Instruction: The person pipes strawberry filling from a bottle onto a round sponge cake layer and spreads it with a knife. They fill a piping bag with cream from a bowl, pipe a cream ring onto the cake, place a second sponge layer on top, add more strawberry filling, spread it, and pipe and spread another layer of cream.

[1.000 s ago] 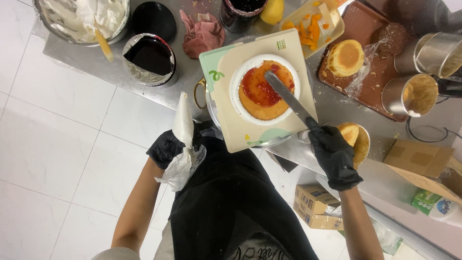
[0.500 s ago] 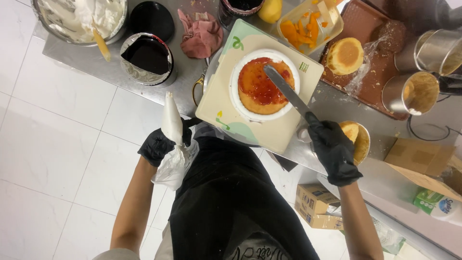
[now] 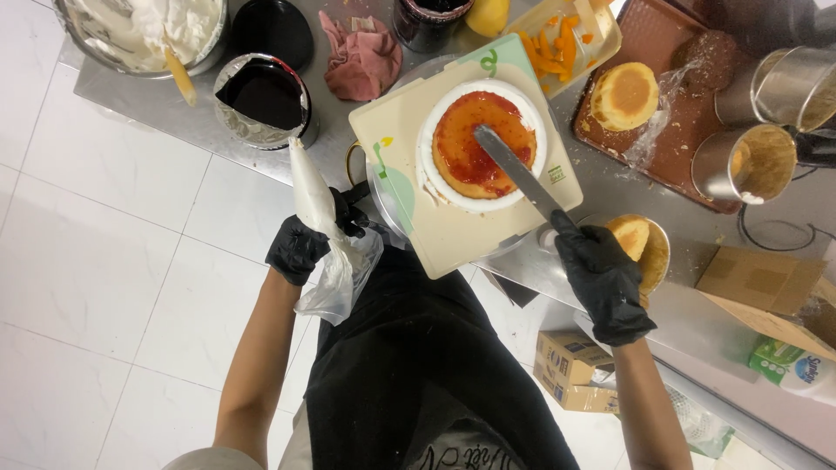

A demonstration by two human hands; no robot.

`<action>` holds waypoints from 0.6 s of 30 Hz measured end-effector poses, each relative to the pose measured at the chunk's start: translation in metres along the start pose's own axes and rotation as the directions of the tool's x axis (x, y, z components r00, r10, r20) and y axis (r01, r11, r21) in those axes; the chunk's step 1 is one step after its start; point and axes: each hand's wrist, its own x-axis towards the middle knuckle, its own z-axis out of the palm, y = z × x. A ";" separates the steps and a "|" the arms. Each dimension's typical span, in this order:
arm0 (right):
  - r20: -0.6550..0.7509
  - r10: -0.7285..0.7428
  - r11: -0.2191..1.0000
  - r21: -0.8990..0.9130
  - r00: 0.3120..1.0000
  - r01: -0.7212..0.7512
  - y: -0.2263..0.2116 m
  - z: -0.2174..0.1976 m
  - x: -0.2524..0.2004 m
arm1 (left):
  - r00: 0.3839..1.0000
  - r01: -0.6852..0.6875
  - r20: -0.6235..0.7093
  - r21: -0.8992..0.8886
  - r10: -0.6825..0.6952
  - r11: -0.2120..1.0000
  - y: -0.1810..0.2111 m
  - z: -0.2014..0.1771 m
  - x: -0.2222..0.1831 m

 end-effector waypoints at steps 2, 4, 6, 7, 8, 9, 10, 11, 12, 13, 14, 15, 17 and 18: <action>0.017 0.040 0.999 0.019 0.999 -0.041 -0.012 0.006 0.001 | 0.999 0.039 0.004 -0.029 -0.038 0.999 -0.013 -0.011 0.012; 0.039 0.077 0.996 0.039 0.996 -0.078 -0.021 0.007 0.000 | 0.997 0.075 0.004 -0.062 -0.075 0.995 -0.027 -0.024 0.022; 0.056 0.004 1.000 0.020 0.998 -0.005 -0.025 0.002 -0.003 | 0.984 0.177 0.011 -0.169 -0.178 0.970 -0.041 -0.039 0.031; 0.057 0.001 1.000 0.020 0.998 -0.002 -0.031 -0.006 0.004 | 0.984 0.175 0.010 -0.170 -0.176 0.970 -0.048 -0.046 0.036; 0.101 0.102 0.995 -0.029 0.990 -0.100 -0.037 -0.014 0.010 | 0.974 0.223 0.018 -0.224 -0.225 0.949 -0.055 -0.053 0.040; 0.139 0.205 0.977 -0.082 0.969 -0.195 -0.043 -0.022 0.016 | 0.961 0.271 0.029 -0.277 -0.273 0.922 -0.062 -0.060 0.044; 0.141 0.203 0.978 -0.082 0.969 -0.193 -0.033 -0.018 0.016 | 0.962 0.269 0.028 -0.278 -0.272 0.922 -0.062 -0.065 0.037; 0.125 0.297 0.953 -0.104 0.947 -0.285 -0.023 -0.014 0.015 | 0.965 0.261 0.032 -0.247 -0.261 0.933 -0.060 -0.068 0.036; 0.106 0.388 0.919 -0.125 0.916 -0.375 -0.013 -0.010 0.014 | 0.967 0.252 0.036 -0.216 -0.250 0.943 -0.057 -0.073 0.034; 0.105 0.392 0.917 -0.125 0.914 -0.379 -0.010 -0.007 0.018 | 0.969 0.246 0.043 -0.182 -0.242 0.952 -0.056 -0.075 0.034; 0.040 0.215 0.973 -0.092 0.976 -0.210 -0.007 -0.005 0.021 | 0.971 0.239 0.050 -0.148 -0.234 0.960 -0.054 -0.078 0.033; -0.032 0.030 0.997 -0.072 0.999 -0.032 -0.004 -0.002 0.024 | 0.973 0.231 0.059 -0.113 -0.225 0.966 -0.052 -0.081 0.034; -0.024 -0.011 1.000 -0.018 1.000 0.010 -0.013 0.004 0.026 | 0.976 0.210 0.076 -0.043 -0.206 0.977 -0.046 -0.082 0.034; -0.017 -0.055 0.998 0.035 0.998 0.056 -0.018 0.007 0.028 | 0.977 0.198 0.086 -0.008 -0.197 0.980 -0.042 -0.083 0.034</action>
